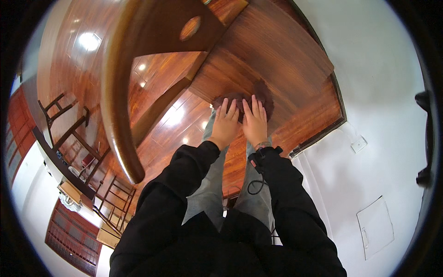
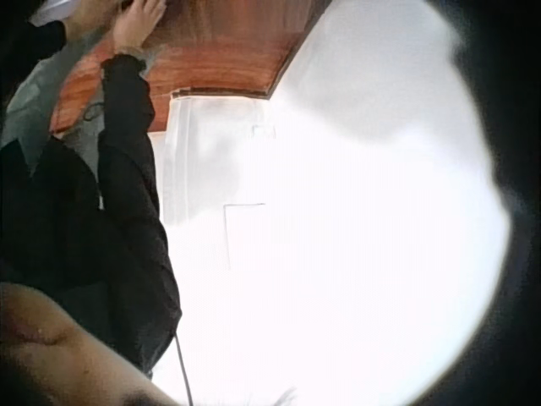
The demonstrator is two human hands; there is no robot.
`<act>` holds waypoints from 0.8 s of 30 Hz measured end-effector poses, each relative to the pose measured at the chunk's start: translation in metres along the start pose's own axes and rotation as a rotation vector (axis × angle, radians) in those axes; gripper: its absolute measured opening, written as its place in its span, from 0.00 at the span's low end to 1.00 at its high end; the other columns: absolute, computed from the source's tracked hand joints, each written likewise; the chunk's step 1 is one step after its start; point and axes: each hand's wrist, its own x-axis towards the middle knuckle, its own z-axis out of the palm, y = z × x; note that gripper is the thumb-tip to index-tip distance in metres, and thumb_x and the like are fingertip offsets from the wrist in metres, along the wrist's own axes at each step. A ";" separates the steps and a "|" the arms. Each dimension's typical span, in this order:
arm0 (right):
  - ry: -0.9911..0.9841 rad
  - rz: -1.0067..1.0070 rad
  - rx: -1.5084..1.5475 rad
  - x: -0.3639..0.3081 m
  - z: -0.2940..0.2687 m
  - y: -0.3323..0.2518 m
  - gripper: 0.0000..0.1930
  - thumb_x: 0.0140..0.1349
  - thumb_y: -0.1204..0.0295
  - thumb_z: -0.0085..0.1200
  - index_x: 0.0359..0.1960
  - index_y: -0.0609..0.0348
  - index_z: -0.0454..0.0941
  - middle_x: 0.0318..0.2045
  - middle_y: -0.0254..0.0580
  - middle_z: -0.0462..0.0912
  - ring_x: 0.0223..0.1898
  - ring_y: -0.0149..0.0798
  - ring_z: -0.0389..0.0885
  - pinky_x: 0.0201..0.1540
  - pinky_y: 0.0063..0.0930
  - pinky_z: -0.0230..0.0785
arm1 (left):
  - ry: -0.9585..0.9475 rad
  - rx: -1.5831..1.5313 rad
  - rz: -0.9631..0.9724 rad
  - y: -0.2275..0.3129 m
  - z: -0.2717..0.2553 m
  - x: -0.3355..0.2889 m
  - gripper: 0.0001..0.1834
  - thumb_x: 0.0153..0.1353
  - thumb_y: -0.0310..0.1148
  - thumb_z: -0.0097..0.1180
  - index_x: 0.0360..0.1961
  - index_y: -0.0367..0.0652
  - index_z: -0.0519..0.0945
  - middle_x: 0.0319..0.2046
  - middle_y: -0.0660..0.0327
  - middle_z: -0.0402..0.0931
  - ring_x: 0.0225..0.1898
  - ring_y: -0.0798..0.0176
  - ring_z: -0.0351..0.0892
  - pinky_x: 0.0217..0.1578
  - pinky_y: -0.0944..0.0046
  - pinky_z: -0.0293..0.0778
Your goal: The person wipes a black leather chair with a brown cloth, then wipes the wooden floor and a wooden chair. The person moves the leather chair aside to reach the floor and continues wiping the wooden chair's seat and backrest.
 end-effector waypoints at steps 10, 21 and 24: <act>0.247 -0.016 -0.163 0.047 -0.096 0.138 0.28 0.62 0.75 0.50 0.65 0.45 0.66 0.68 0.50 0.58 0.65 0.58 0.58 0.63 0.52 0.55 | 0.054 -0.090 0.175 0.096 0.024 0.122 0.25 0.54 0.28 0.55 0.55 0.32 0.73 0.65 0.47 0.59 0.68 0.36 0.51 0.64 0.43 0.56; 0.321 0.037 0.051 0.080 -0.119 0.181 0.28 0.61 0.79 0.48 0.65 0.49 0.65 0.70 0.58 0.51 0.67 0.69 0.52 0.66 0.53 0.56 | 0.166 -0.052 0.090 0.145 0.045 0.182 0.26 0.53 0.30 0.55 0.55 0.34 0.74 0.65 0.50 0.62 0.69 0.41 0.50 0.65 0.45 0.54; 0.333 0.055 0.071 0.057 -0.099 0.170 0.29 0.60 0.81 0.48 0.65 0.52 0.64 0.70 0.59 0.50 0.68 0.70 0.50 0.67 0.52 0.55 | 0.155 -0.048 0.103 0.140 0.054 0.161 0.26 0.54 0.32 0.55 0.55 0.35 0.74 0.66 0.51 0.61 0.70 0.44 0.51 0.65 0.47 0.55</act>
